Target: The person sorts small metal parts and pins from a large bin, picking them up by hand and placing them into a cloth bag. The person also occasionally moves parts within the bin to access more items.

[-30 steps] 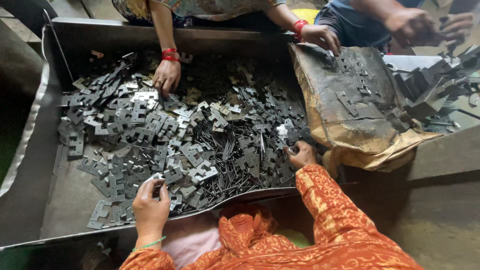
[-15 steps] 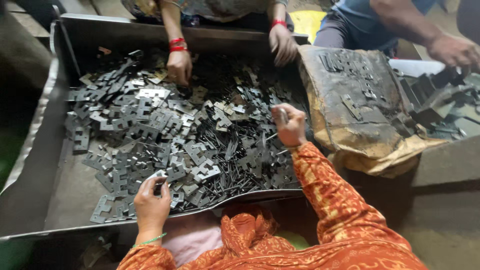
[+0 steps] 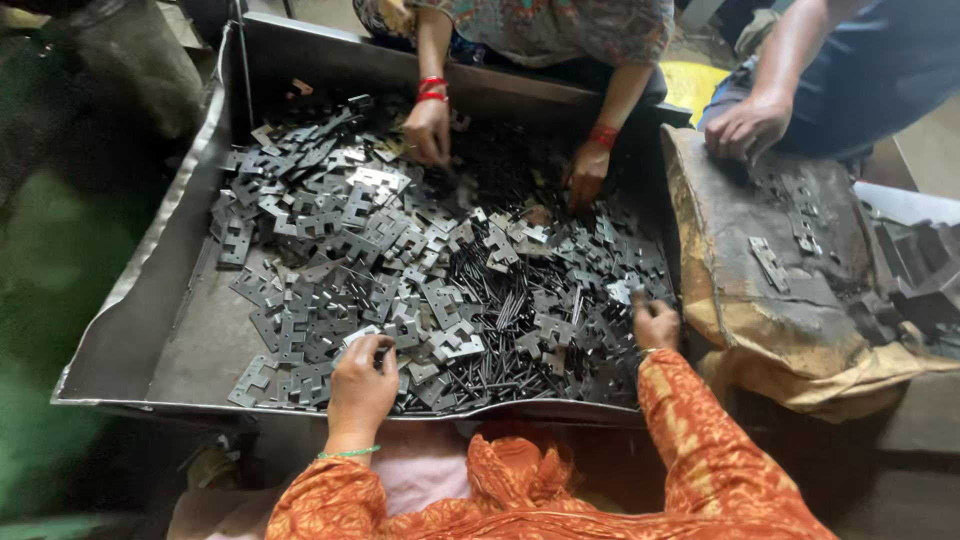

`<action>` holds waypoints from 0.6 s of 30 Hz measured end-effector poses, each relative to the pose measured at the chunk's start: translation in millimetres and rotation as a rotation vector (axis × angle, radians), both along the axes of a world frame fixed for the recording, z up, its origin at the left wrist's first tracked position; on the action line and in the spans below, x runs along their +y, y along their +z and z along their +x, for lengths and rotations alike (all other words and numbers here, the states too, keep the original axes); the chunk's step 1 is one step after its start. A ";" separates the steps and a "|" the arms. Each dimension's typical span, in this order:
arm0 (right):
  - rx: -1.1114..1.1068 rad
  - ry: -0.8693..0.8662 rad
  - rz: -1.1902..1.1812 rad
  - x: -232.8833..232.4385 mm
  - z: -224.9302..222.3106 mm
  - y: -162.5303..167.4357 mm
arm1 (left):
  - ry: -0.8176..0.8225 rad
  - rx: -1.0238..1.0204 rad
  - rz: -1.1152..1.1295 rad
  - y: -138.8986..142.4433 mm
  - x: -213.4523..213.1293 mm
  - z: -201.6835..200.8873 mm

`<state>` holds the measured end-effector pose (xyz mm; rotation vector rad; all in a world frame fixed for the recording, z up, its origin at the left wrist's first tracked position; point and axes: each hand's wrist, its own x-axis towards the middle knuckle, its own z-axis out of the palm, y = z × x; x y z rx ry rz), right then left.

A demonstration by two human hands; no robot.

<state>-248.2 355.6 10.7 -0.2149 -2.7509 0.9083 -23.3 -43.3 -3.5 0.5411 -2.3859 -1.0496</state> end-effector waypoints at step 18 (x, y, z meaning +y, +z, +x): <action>0.278 0.660 -0.253 -120.0 -2.1 102.0 | 0.033 0.221 -0.059 -6.6 -6.5 -5.0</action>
